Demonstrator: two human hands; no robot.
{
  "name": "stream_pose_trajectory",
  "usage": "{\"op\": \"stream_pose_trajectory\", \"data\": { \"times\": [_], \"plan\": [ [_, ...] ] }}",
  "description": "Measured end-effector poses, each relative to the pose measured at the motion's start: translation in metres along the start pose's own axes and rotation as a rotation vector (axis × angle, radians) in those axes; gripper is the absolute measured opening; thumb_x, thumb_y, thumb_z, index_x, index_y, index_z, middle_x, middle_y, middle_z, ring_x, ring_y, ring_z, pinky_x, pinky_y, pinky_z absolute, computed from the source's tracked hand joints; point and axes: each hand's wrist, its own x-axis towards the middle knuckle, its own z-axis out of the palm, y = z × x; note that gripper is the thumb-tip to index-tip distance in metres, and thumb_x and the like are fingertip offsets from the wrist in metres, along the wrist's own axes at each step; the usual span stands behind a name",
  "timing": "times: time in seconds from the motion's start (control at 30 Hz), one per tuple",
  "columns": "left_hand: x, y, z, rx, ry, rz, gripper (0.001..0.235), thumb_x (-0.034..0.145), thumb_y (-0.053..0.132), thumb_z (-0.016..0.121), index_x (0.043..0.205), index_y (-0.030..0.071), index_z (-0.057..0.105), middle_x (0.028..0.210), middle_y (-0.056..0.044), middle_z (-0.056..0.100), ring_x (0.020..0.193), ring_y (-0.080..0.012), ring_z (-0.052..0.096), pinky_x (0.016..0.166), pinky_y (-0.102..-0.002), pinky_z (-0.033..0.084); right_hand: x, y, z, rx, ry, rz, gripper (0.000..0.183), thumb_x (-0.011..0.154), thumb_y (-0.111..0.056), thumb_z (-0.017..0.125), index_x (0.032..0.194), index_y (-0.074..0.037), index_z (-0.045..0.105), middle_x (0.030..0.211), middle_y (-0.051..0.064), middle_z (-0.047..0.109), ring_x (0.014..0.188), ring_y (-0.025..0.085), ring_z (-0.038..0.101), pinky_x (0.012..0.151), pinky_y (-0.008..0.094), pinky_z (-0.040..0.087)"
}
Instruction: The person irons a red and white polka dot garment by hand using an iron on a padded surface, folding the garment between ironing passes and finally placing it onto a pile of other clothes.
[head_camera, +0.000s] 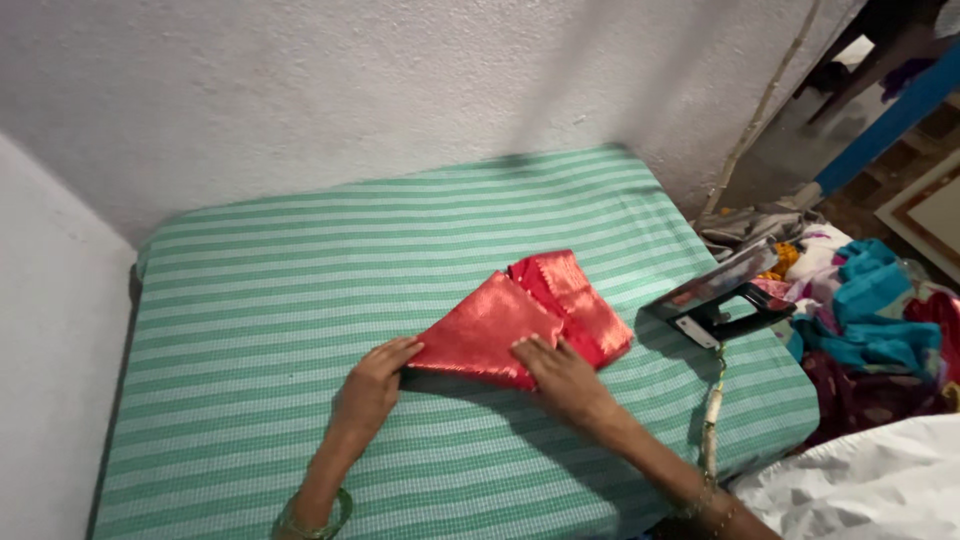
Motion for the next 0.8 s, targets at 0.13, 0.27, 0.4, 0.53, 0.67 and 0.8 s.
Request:
{"op": "stream_pose_trajectory", "data": {
  "times": [0.13,0.27,0.4,0.53,0.67,0.8],
  "plan": [
    [0.002,0.008,-0.013,-0.014,-0.091,-0.084,0.049,0.081,-0.006,0.058,0.125,0.012,0.071,0.132,-0.006,0.069,0.123,-0.0284,0.063,0.104,-0.038,0.050,-0.028,-0.029,-0.030,0.051,-0.072,0.003,0.080,0.082,-0.020,0.075,0.151,-0.005,0.035,0.161,0.017,0.039,0.151,0.034,0.030,0.116,0.060,0.017],
    [0.000,0.012,-0.017,-0.051,-0.069,-0.103,0.053,0.079,-0.003,0.059,0.129,0.011,0.069,0.132,-0.009,0.070,0.117,-0.0282,0.066,0.099,-0.037,0.054,-0.058,0.006,-0.054,0.222,0.522,0.101,0.075,0.077,-0.030,0.083,0.141,-0.007,0.053,0.149,0.016,0.050,0.144,0.034,0.037,0.118,0.051,0.029],
    [0.003,0.007,-0.011,-0.196,0.069,-0.291,0.045,0.089,0.008,0.062,0.135,0.009,0.064,0.126,-0.013,0.071,0.102,-0.0244,0.074,0.085,-0.035,0.060,-0.102,0.077,-0.053,0.385,1.245,0.519,0.047,0.097,-0.019,0.080,0.130,-0.003,0.051,0.129,0.008,0.055,0.121,0.022,0.053,0.106,0.039,0.045],
    [0.002,0.001,-0.001,-0.160,0.160,-0.453,0.047,0.092,0.016,0.066,0.139,0.012,0.062,0.117,-0.011,0.074,0.095,-0.0216,0.075,0.078,-0.035,0.061,-0.125,0.160,-0.026,0.686,1.386,0.749,0.051,0.104,-0.023,0.074,0.139,-0.003,0.042,0.127,0.004,0.054,0.116,0.015,0.054,0.098,0.032,0.046],
    [-0.003,-0.007,0.006,-0.103,0.210,-0.433,0.050,0.088,0.019,0.071,0.137,0.011,0.063,0.111,-0.010,0.075,0.089,-0.0206,0.073,0.080,-0.035,0.060,-0.123,0.201,-0.004,0.737,1.235,0.768,0.043,0.110,-0.030,0.070,0.136,-0.002,0.052,0.122,0.002,0.064,0.108,0.014,0.061,0.097,0.031,0.049],
    [-0.005,-0.017,0.012,-0.069,0.233,-0.337,0.053,0.083,0.022,0.076,0.134,0.011,0.065,0.105,-0.009,0.075,0.086,-0.0213,0.072,0.081,-0.036,0.059,-0.114,0.194,-0.003,0.926,1.326,0.649,0.039,0.109,-0.029,0.068,0.133,-0.004,0.051,0.109,0.001,0.062,0.098,0.012,0.060,0.090,0.029,0.049]
  ]
}}
